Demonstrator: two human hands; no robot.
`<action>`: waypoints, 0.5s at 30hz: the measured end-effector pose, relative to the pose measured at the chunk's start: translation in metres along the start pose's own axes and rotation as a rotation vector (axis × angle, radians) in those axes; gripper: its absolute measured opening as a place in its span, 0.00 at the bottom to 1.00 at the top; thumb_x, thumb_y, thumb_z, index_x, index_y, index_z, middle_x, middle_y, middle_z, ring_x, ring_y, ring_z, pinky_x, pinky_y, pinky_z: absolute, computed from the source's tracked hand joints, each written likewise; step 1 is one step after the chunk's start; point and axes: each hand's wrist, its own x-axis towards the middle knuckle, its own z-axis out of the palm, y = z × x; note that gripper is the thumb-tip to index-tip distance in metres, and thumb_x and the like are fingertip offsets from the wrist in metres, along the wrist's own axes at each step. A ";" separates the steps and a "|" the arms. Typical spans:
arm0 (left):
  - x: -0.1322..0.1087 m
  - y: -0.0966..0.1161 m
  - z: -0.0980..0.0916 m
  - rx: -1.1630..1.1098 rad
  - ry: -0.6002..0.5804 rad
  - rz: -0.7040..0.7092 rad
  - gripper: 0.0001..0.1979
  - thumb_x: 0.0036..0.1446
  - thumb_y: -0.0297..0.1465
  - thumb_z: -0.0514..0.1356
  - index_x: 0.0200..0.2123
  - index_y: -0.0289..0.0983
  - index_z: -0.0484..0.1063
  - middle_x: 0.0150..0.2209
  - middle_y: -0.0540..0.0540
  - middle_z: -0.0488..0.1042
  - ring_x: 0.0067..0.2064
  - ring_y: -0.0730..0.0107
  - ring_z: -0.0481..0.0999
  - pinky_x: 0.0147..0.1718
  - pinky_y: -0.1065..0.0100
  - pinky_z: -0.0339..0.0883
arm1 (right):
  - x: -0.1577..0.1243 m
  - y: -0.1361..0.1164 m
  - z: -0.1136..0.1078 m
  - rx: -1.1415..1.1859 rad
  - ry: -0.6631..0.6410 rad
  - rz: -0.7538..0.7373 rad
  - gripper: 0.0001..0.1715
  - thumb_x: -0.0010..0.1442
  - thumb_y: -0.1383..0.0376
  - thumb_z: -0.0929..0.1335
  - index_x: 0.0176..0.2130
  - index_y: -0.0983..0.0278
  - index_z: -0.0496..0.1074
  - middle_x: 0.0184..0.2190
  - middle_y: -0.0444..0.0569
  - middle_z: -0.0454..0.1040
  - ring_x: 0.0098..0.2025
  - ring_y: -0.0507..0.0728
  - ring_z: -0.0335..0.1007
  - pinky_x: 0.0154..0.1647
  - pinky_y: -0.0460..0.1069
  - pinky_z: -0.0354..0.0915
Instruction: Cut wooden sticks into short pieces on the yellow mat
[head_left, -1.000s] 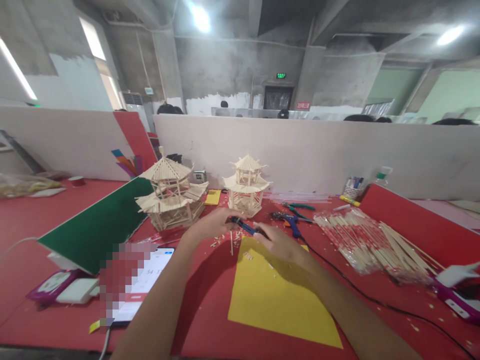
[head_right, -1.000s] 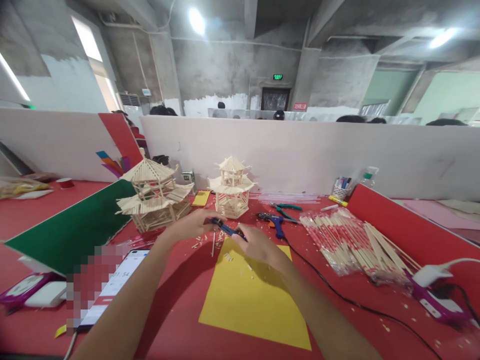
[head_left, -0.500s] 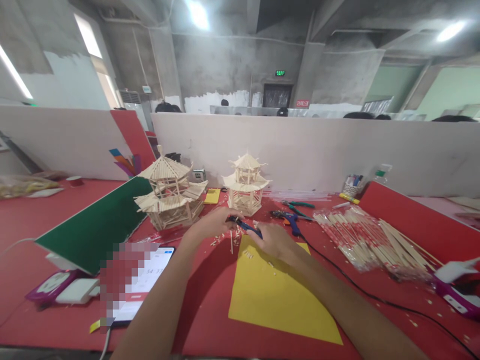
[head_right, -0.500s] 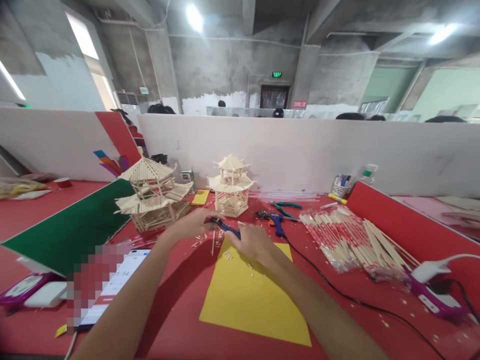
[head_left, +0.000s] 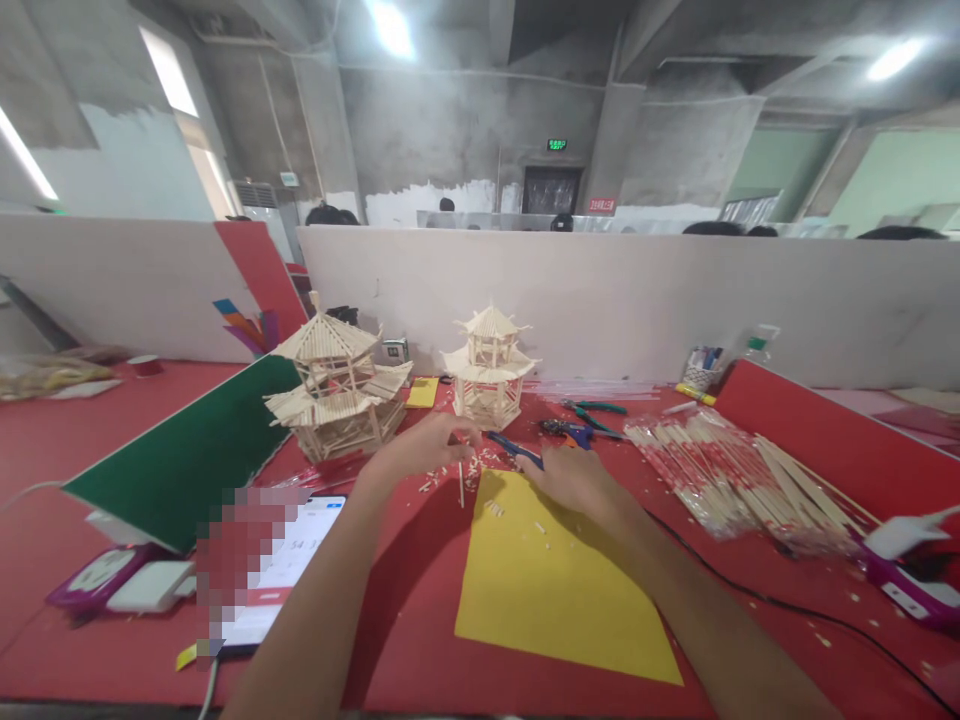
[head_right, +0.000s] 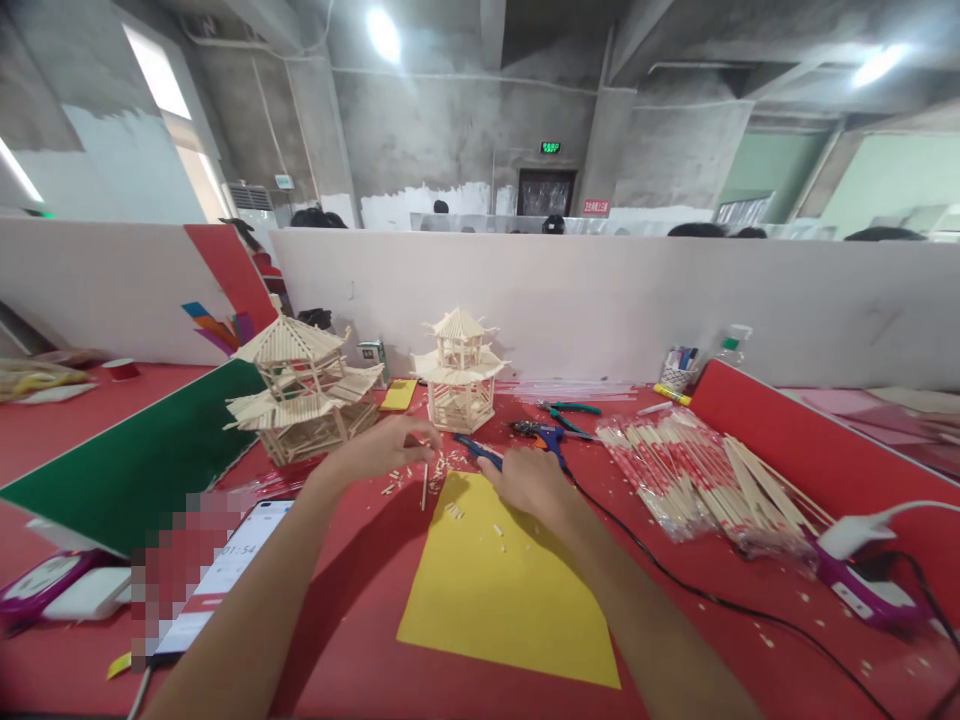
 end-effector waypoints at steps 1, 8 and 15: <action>0.001 0.000 0.004 0.017 -0.057 -0.010 0.09 0.58 0.32 0.60 0.39 0.36 0.78 0.38 0.45 0.80 0.38 0.67 0.76 0.36 0.71 0.66 | 0.000 0.003 -0.002 -0.037 0.012 0.038 0.44 0.65 0.39 0.53 0.45 0.70 0.77 0.41 0.70 0.78 0.47 0.73 0.74 0.47 0.60 0.62; 0.018 -0.003 0.038 0.033 -0.392 0.091 0.06 0.51 0.27 0.65 0.34 0.36 0.80 0.32 0.47 0.79 0.30 0.72 0.74 0.28 0.74 0.60 | 0.002 0.015 -0.015 -0.019 0.064 0.091 0.47 0.63 0.36 0.50 0.45 0.68 0.77 0.42 0.69 0.78 0.47 0.72 0.75 0.46 0.60 0.63; 0.018 -0.014 0.046 0.019 -0.442 0.046 0.20 0.45 0.17 0.60 0.41 0.38 0.79 0.36 0.46 0.80 0.34 0.70 0.76 0.28 0.75 0.62 | 0.007 0.018 -0.015 0.001 0.052 0.086 0.46 0.64 0.38 0.50 0.45 0.68 0.77 0.43 0.67 0.78 0.47 0.71 0.75 0.45 0.58 0.64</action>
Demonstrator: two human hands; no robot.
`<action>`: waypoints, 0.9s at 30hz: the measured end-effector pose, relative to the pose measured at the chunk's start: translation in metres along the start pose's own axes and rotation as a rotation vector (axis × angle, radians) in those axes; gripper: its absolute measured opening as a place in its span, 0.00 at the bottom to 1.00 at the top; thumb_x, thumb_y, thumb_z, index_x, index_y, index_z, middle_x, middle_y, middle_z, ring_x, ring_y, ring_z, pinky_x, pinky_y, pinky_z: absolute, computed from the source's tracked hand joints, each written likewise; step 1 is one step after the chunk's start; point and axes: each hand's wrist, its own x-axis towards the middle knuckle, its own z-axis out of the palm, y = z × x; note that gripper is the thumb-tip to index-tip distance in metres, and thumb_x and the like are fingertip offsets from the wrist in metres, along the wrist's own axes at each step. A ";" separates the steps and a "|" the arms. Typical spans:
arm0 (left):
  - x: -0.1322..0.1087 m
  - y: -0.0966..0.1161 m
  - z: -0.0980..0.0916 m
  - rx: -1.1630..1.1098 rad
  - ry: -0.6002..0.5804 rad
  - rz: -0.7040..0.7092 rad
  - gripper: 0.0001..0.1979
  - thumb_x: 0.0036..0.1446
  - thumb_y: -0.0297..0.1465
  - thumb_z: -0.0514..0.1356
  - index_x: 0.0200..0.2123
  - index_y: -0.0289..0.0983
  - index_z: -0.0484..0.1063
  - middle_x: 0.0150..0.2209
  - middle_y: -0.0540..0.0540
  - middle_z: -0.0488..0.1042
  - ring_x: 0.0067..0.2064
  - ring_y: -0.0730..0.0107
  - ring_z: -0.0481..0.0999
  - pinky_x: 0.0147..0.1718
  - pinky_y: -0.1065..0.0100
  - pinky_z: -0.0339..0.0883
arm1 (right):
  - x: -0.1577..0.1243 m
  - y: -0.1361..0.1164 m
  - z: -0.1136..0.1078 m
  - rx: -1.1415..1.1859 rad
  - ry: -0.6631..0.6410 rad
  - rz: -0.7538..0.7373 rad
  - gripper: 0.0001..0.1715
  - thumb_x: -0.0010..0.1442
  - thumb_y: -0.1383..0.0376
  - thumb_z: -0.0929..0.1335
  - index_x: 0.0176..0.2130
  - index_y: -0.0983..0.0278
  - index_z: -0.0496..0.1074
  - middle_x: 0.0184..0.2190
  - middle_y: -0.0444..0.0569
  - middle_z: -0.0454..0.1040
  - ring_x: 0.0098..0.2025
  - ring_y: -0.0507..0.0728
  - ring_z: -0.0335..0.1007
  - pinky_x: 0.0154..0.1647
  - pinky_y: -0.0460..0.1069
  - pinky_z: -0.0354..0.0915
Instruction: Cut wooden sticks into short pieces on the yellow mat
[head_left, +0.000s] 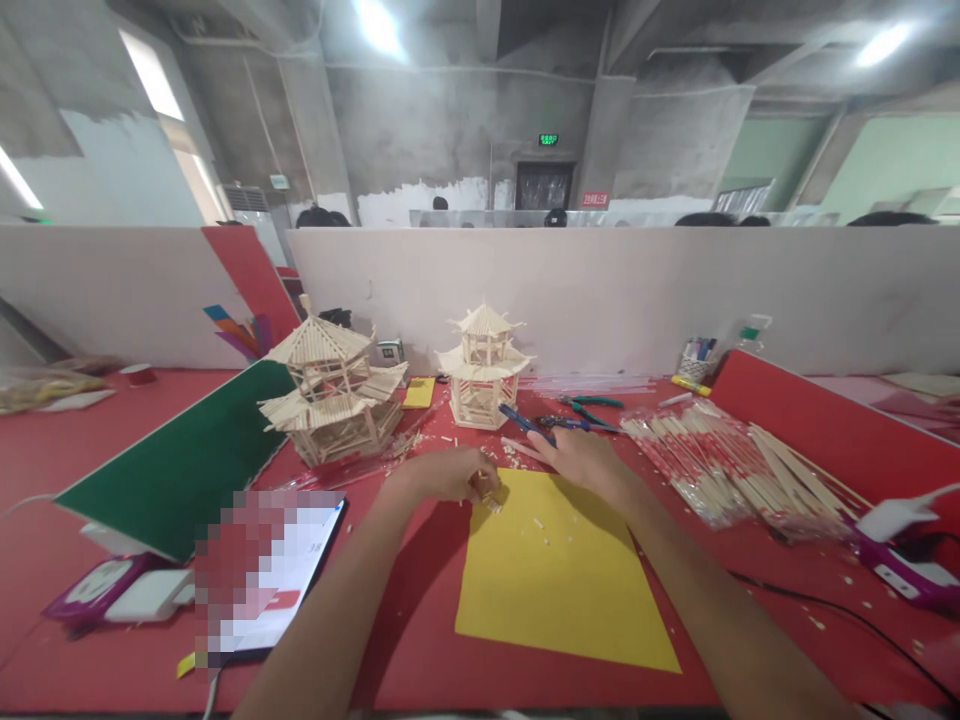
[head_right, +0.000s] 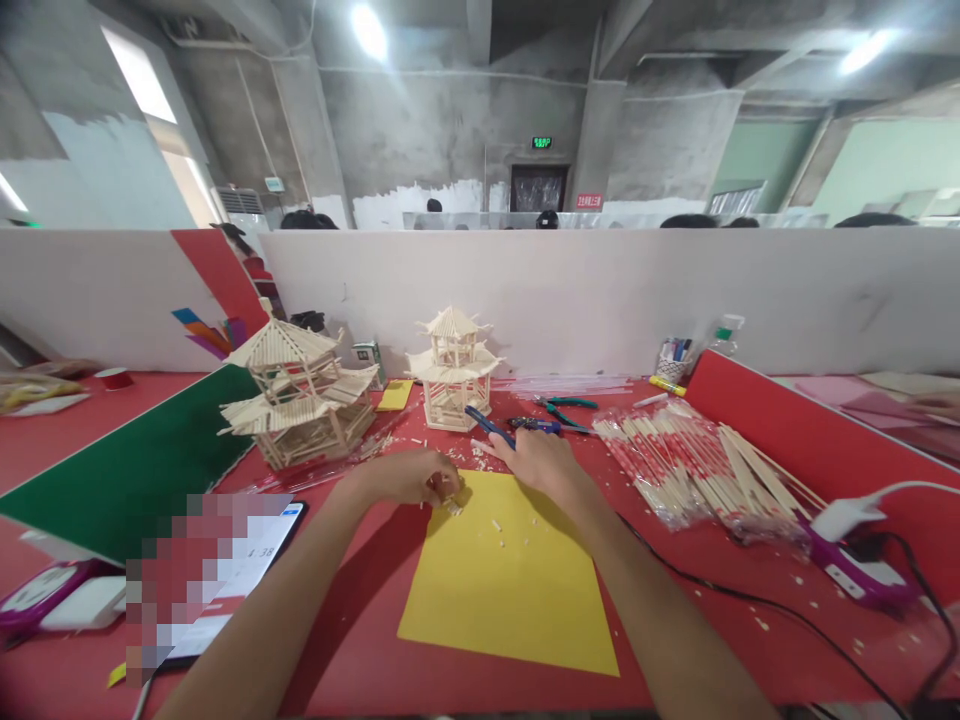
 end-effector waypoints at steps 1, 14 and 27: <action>0.000 0.000 0.000 -0.001 -0.003 0.001 0.21 0.45 0.16 0.59 0.41 0.38 0.79 0.37 0.46 0.80 0.35 0.69 0.77 0.28 0.75 0.62 | 0.001 0.001 0.001 0.004 -0.003 0.001 0.46 0.64 0.38 0.50 0.45 0.68 0.77 0.44 0.67 0.78 0.47 0.71 0.75 0.45 0.57 0.65; 0.002 0.001 0.002 0.059 0.044 -0.017 0.08 0.51 0.26 0.65 0.37 0.36 0.78 0.33 0.46 0.78 0.31 0.70 0.74 0.27 0.73 0.60 | 0.000 0.001 0.002 0.033 0.008 -0.043 0.47 0.63 0.36 0.49 0.41 0.66 0.78 0.39 0.63 0.79 0.44 0.67 0.76 0.41 0.53 0.64; 0.001 0.008 0.004 0.076 0.034 0.089 0.05 0.55 0.32 0.65 0.33 0.36 0.77 0.30 0.48 0.77 0.29 0.73 0.71 0.26 0.73 0.56 | -0.001 0.002 -0.001 0.127 -0.018 -0.047 0.45 0.63 0.36 0.53 0.49 0.66 0.77 0.45 0.63 0.78 0.51 0.68 0.73 0.48 0.53 0.61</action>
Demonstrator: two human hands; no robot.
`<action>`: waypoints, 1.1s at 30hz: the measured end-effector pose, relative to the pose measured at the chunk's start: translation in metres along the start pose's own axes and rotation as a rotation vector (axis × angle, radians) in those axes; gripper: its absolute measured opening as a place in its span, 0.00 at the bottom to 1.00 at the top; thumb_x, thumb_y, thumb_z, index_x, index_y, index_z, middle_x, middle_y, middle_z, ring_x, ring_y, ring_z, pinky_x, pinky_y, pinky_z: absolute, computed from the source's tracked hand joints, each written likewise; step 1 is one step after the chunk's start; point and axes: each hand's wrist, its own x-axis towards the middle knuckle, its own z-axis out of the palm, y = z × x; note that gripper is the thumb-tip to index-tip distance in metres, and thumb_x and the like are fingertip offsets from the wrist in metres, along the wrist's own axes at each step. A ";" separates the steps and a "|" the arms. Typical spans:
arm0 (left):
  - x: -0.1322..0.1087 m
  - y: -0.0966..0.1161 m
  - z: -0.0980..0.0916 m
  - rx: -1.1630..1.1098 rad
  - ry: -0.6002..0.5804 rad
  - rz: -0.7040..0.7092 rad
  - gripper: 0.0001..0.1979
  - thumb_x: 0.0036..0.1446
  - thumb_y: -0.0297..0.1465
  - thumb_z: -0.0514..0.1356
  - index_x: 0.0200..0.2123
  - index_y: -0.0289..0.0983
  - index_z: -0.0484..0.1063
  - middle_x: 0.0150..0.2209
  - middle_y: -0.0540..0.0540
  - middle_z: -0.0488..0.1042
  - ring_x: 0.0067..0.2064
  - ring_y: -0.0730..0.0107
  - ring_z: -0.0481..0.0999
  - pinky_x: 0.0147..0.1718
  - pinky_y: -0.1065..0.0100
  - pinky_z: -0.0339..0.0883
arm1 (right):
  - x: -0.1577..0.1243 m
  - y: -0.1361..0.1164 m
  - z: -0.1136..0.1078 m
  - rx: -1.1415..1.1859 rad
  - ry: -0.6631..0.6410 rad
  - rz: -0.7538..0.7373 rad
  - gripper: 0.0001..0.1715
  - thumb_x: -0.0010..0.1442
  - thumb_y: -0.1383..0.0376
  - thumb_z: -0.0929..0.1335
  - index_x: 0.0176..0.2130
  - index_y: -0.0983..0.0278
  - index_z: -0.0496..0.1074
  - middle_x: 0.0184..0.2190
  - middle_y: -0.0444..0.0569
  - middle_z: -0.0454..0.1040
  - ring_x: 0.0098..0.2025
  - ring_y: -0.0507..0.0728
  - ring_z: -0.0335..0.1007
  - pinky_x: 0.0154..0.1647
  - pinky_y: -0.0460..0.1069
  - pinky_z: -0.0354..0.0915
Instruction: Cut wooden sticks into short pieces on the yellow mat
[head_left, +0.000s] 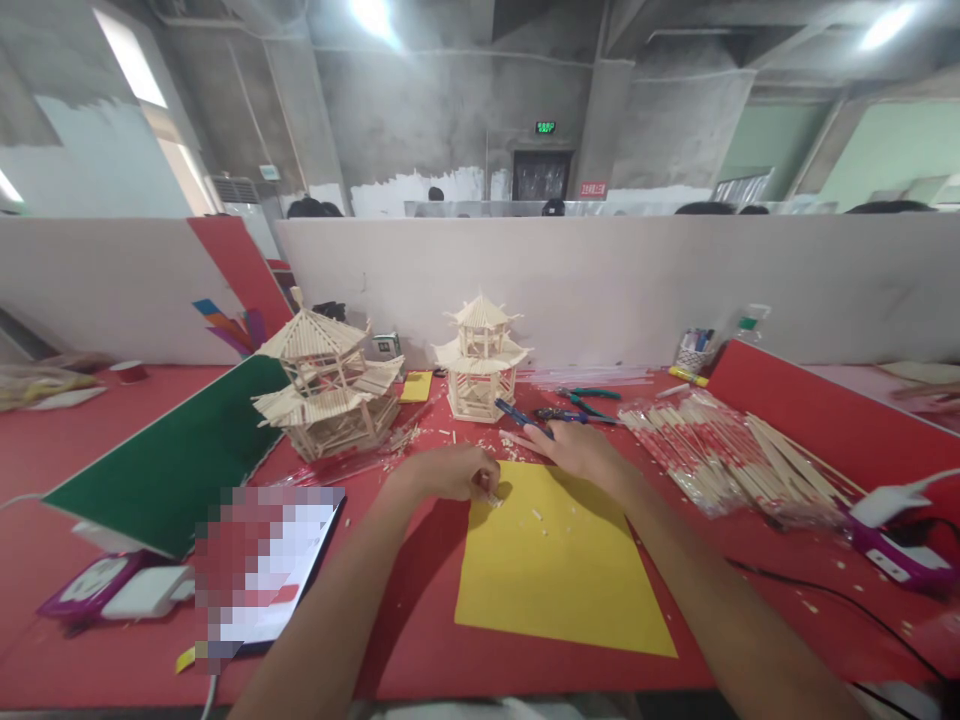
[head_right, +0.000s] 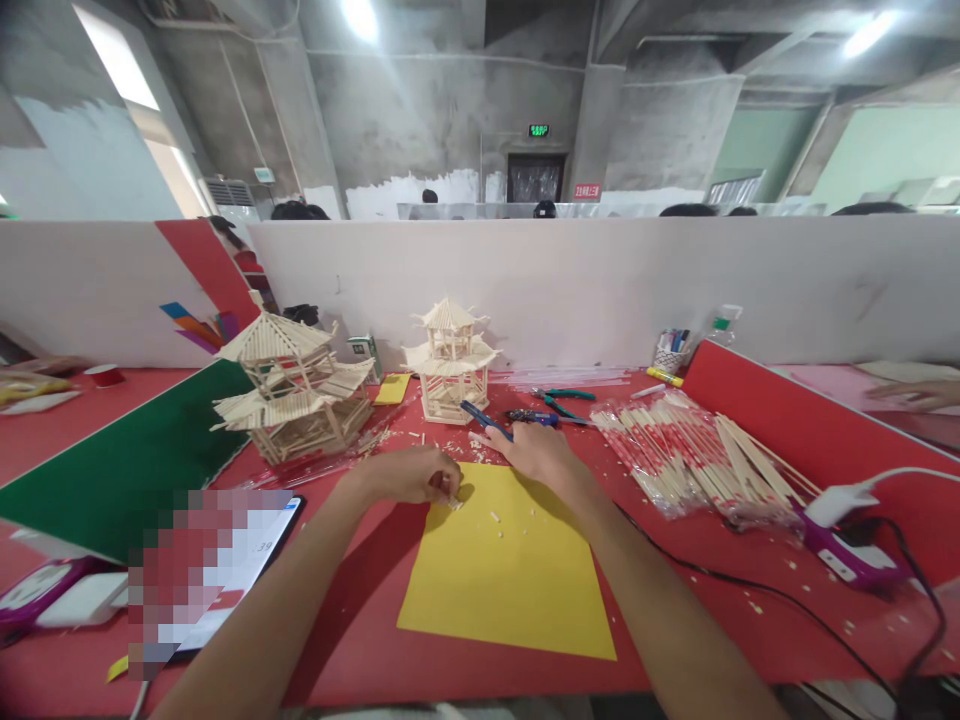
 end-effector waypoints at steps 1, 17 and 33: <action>0.000 0.000 0.000 0.002 -0.001 0.007 0.05 0.55 0.32 0.65 0.33 0.36 0.77 0.30 0.48 0.77 0.29 0.74 0.70 0.26 0.73 0.56 | 0.000 0.000 -0.001 0.000 0.001 -0.003 0.44 0.63 0.36 0.53 0.49 0.65 0.77 0.45 0.63 0.78 0.51 0.68 0.73 0.48 0.52 0.61; -0.019 0.010 -0.029 -0.163 0.510 -0.036 0.11 0.64 0.33 0.52 0.45 0.37 0.72 0.36 0.45 0.78 0.35 0.68 0.76 0.35 0.70 0.66 | 0.001 -0.002 -0.003 0.056 -0.012 -0.004 0.41 0.67 0.40 0.52 0.45 0.67 0.76 0.42 0.60 0.79 0.48 0.64 0.75 0.45 0.49 0.61; -0.014 -0.007 -0.014 -0.064 0.208 -0.131 0.05 0.55 0.31 0.61 0.34 0.37 0.76 0.34 0.46 0.77 0.33 0.68 0.75 0.31 0.71 0.63 | -0.004 -0.002 0.003 -0.108 -0.055 0.004 0.41 0.63 0.39 0.55 0.48 0.69 0.74 0.45 0.67 0.77 0.48 0.71 0.74 0.44 0.56 0.64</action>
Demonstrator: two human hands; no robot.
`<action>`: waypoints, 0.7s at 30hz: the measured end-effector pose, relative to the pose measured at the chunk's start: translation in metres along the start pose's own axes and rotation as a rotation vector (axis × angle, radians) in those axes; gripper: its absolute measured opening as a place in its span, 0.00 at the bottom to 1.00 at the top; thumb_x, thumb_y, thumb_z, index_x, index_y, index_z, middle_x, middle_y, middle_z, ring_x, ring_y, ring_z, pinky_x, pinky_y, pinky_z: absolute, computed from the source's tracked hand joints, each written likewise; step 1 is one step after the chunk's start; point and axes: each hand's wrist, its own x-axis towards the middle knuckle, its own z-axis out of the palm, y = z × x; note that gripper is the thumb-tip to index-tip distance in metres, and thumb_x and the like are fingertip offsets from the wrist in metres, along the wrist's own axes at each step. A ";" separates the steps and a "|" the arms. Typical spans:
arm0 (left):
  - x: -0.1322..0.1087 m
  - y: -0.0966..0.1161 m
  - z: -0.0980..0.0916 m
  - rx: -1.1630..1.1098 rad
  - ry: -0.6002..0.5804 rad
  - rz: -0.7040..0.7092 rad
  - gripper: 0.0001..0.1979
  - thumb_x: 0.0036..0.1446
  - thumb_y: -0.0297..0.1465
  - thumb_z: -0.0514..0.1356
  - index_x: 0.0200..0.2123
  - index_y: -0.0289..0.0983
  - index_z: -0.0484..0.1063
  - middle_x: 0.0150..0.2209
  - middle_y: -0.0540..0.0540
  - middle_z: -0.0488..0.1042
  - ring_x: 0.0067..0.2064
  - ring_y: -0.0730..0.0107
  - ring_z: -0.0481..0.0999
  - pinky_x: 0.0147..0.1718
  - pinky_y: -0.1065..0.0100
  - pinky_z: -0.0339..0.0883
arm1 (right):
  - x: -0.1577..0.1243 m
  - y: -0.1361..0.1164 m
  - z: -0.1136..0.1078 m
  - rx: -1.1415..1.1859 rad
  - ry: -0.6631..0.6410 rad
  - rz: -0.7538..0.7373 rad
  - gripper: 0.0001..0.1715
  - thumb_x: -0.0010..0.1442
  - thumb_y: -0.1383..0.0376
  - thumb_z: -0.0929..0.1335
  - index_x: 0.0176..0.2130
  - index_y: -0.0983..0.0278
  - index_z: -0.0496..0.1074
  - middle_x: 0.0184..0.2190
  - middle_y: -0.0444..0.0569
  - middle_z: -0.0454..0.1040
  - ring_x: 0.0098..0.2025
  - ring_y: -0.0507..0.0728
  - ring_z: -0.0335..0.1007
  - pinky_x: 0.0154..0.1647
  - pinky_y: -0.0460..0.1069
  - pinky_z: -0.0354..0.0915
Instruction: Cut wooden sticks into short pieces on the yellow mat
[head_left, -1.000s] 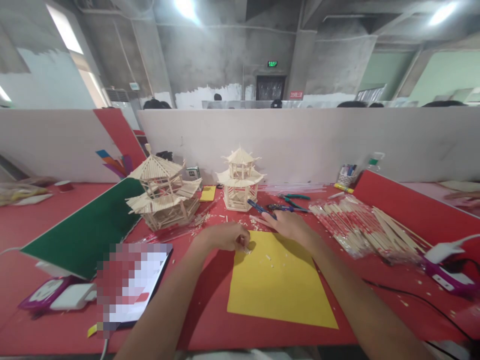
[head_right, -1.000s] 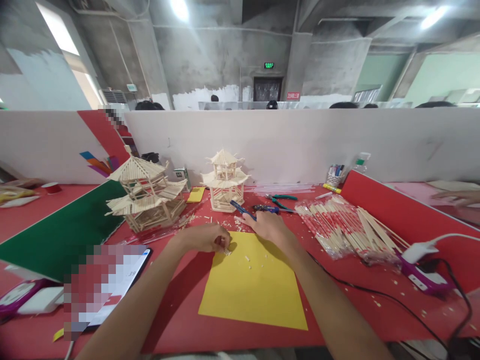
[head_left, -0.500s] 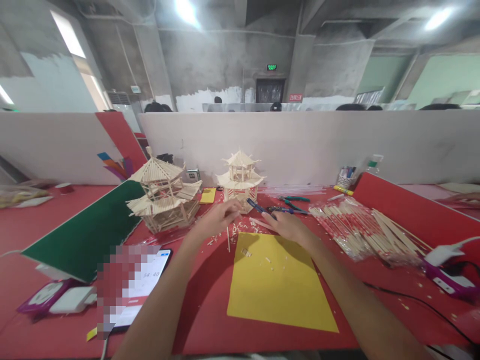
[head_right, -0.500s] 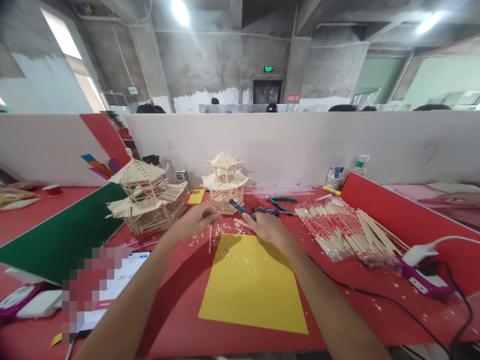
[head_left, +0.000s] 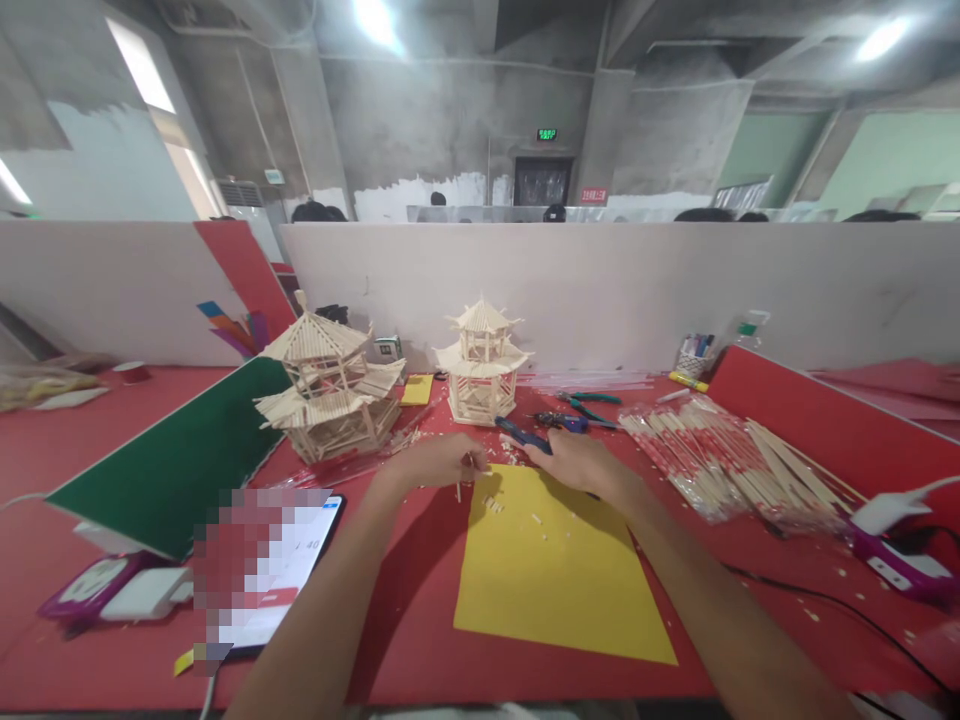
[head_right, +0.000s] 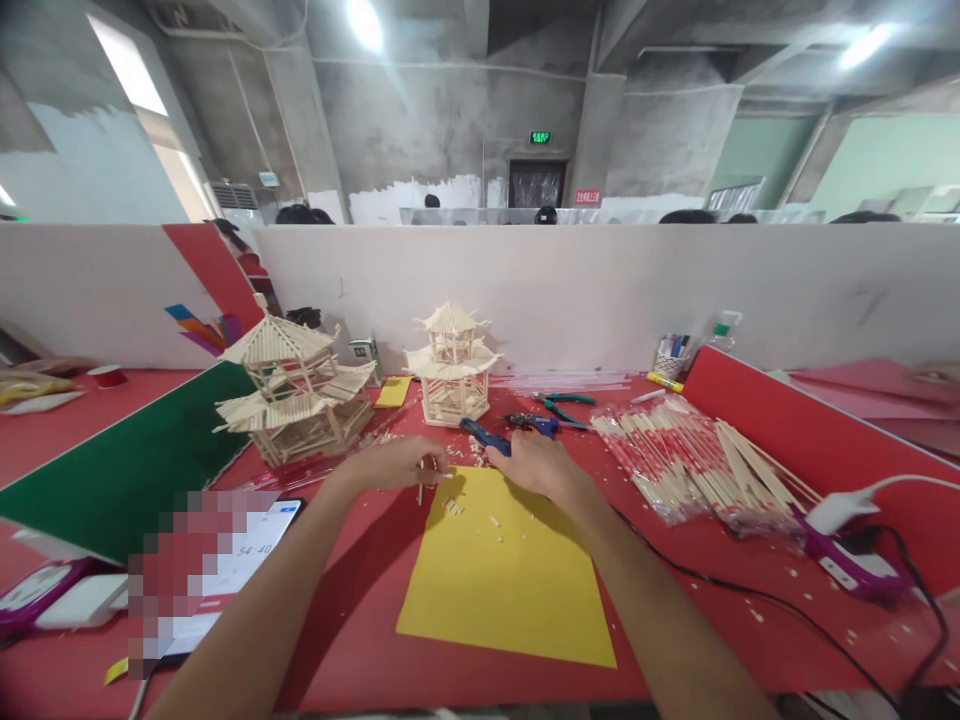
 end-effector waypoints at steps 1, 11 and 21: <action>0.001 0.001 0.001 0.000 -0.028 0.007 0.05 0.54 0.31 0.62 0.33 0.37 0.76 0.34 0.46 0.77 0.33 0.68 0.74 0.30 0.72 0.63 | -0.001 0.000 0.001 -0.013 -0.007 -0.005 0.40 0.63 0.40 0.56 0.47 0.69 0.74 0.45 0.67 0.77 0.47 0.71 0.74 0.43 0.56 0.64; 0.010 0.001 0.016 -0.059 -0.236 0.020 0.07 0.51 0.28 0.65 0.36 0.35 0.75 0.31 0.49 0.75 0.31 0.72 0.73 0.27 0.75 0.61 | -0.009 -0.006 0.013 -0.169 -0.042 -0.044 0.35 0.56 0.48 0.64 0.51 0.72 0.73 0.50 0.69 0.74 0.53 0.75 0.69 0.48 0.60 0.63; 0.007 0.011 0.007 0.069 -0.093 -0.020 0.06 0.54 0.27 0.61 0.37 0.37 0.74 0.35 0.47 0.77 0.33 0.69 0.74 0.29 0.73 0.61 | -0.011 -0.004 0.013 -0.144 -0.008 -0.102 0.43 0.51 0.41 0.69 0.53 0.69 0.68 0.52 0.66 0.71 0.57 0.74 0.64 0.48 0.59 0.62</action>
